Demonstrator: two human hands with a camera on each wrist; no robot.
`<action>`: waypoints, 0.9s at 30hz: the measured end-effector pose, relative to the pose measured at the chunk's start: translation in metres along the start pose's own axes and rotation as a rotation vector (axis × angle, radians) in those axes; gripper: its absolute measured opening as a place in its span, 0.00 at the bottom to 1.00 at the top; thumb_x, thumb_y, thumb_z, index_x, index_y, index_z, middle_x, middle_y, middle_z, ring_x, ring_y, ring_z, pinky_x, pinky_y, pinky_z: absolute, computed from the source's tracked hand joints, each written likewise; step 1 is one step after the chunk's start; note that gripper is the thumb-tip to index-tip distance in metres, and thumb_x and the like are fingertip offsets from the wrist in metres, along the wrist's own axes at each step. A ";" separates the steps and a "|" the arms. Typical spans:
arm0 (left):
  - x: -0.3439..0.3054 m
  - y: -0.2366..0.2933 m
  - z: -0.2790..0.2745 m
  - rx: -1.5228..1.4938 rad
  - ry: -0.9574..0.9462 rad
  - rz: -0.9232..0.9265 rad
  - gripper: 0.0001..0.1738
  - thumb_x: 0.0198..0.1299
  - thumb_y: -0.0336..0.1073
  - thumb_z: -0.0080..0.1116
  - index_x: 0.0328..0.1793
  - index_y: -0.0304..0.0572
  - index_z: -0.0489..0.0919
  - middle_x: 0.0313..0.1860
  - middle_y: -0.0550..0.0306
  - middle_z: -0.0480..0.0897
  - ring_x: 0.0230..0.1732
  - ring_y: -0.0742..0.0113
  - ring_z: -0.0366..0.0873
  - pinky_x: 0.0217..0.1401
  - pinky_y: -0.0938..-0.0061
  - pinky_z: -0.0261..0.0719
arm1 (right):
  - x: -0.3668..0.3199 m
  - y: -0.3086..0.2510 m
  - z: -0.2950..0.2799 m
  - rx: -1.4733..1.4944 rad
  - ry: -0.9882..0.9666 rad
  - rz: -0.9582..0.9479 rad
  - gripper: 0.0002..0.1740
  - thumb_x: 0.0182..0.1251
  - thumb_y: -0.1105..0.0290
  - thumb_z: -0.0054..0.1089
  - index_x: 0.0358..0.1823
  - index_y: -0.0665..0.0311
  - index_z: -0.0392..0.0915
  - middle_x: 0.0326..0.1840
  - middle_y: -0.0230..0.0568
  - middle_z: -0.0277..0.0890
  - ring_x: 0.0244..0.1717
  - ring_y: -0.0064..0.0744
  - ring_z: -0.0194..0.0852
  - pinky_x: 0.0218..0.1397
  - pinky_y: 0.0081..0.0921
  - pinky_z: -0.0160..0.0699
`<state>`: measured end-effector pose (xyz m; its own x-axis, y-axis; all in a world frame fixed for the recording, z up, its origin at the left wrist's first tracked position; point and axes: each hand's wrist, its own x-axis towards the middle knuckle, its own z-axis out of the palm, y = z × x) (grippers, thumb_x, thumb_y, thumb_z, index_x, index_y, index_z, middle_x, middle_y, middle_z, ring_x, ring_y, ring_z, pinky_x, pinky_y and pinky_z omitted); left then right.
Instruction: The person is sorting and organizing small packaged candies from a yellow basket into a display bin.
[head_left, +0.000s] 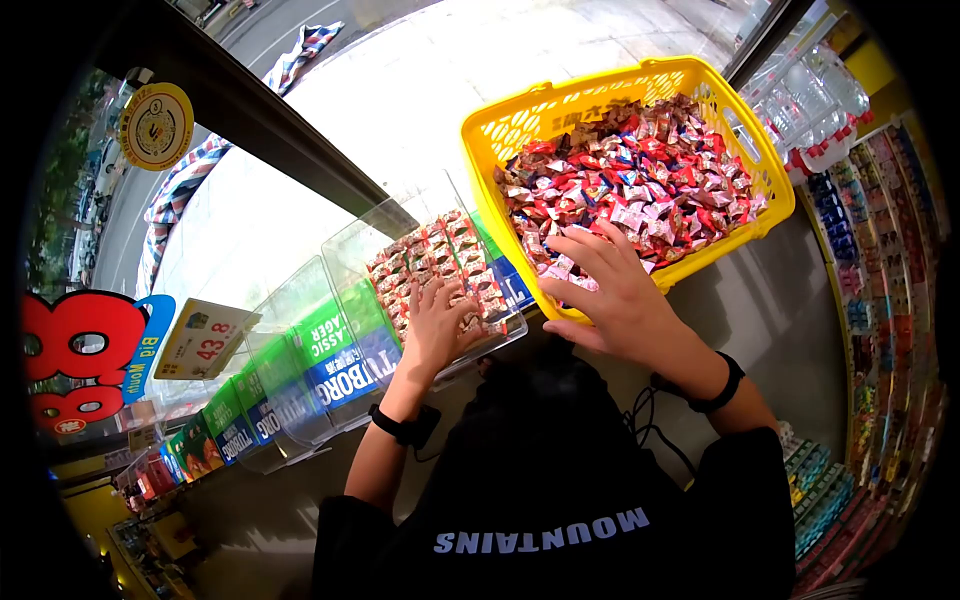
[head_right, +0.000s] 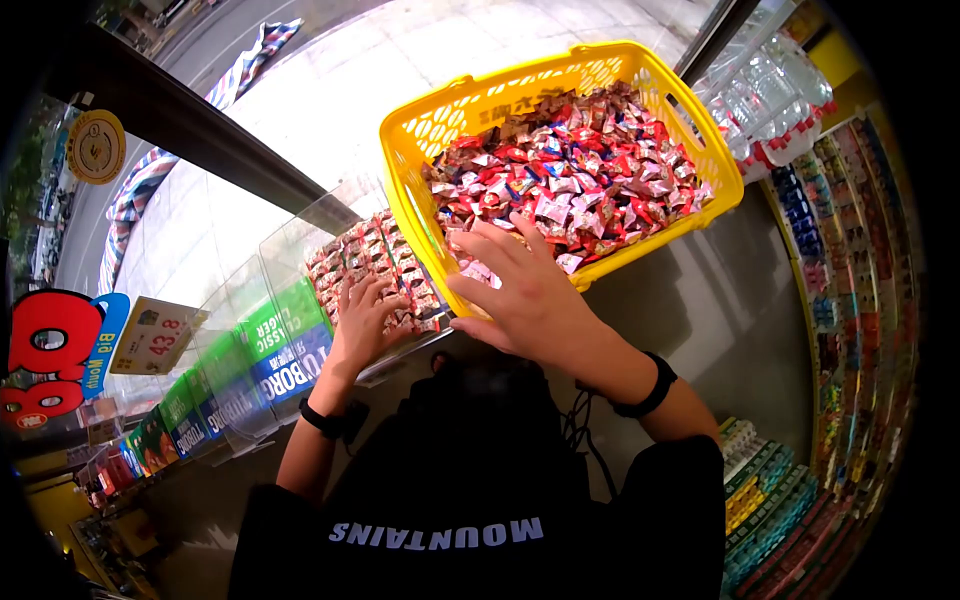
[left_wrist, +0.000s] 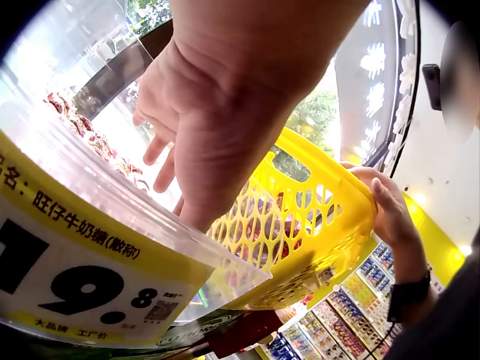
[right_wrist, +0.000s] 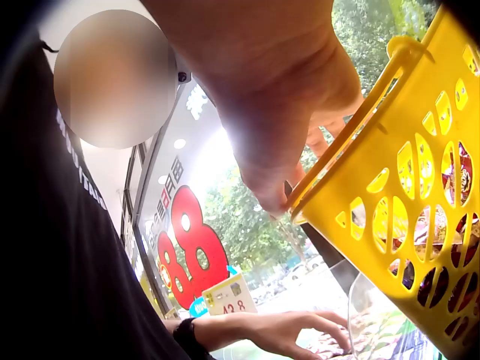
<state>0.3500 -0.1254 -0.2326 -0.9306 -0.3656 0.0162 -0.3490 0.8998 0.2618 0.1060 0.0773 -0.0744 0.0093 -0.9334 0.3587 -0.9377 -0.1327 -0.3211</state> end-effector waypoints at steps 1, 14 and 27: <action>-0.001 0.000 0.000 0.009 -0.007 0.006 0.22 0.54 0.54 0.81 0.55 0.66 0.89 0.73 0.58 0.77 0.85 0.50 0.63 0.91 0.37 0.45 | -0.001 0.005 -0.004 0.000 -0.012 0.000 0.26 0.63 0.55 0.79 0.58 0.54 0.82 0.76 0.49 0.71 0.80 0.52 0.66 0.84 0.64 0.57; 0.016 -0.003 0.013 0.130 -0.382 0.302 0.19 0.67 0.46 0.65 0.62 0.82 0.91 0.79 0.62 0.75 0.85 0.47 0.61 0.92 0.36 0.44 | 0.078 0.097 -0.021 -0.086 -0.588 -0.136 0.23 0.66 0.58 0.75 0.60 0.57 0.85 0.75 0.49 0.76 0.77 0.54 0.72 0.81 0.49 0.70; 0.005 -0.005 0.034 0.176 -0.220 0.288 0.27 0.61 0.45 0.73 0.69 0.76 0.87 0.70 0.68 0.77 0.76 0.55 0.70 0.91 0.36 0.48 | 0.128 0.105 0.050 -0.201 -0.980 -0.141 0.29 0.68 0.57 0.68 0.71 0.48 0.85 0.76 0.45 0.77 0.76 0.49 0.74 0.80 0.51 0.65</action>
<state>0.3433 -0.1241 -0.2665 -0.9879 -0.0500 -0.1467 -0.0662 0.9920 0.1075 0.0260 -0.0728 -0.1063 0.3207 -0.7882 -0.5253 -0.9465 -0.2882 -0.1454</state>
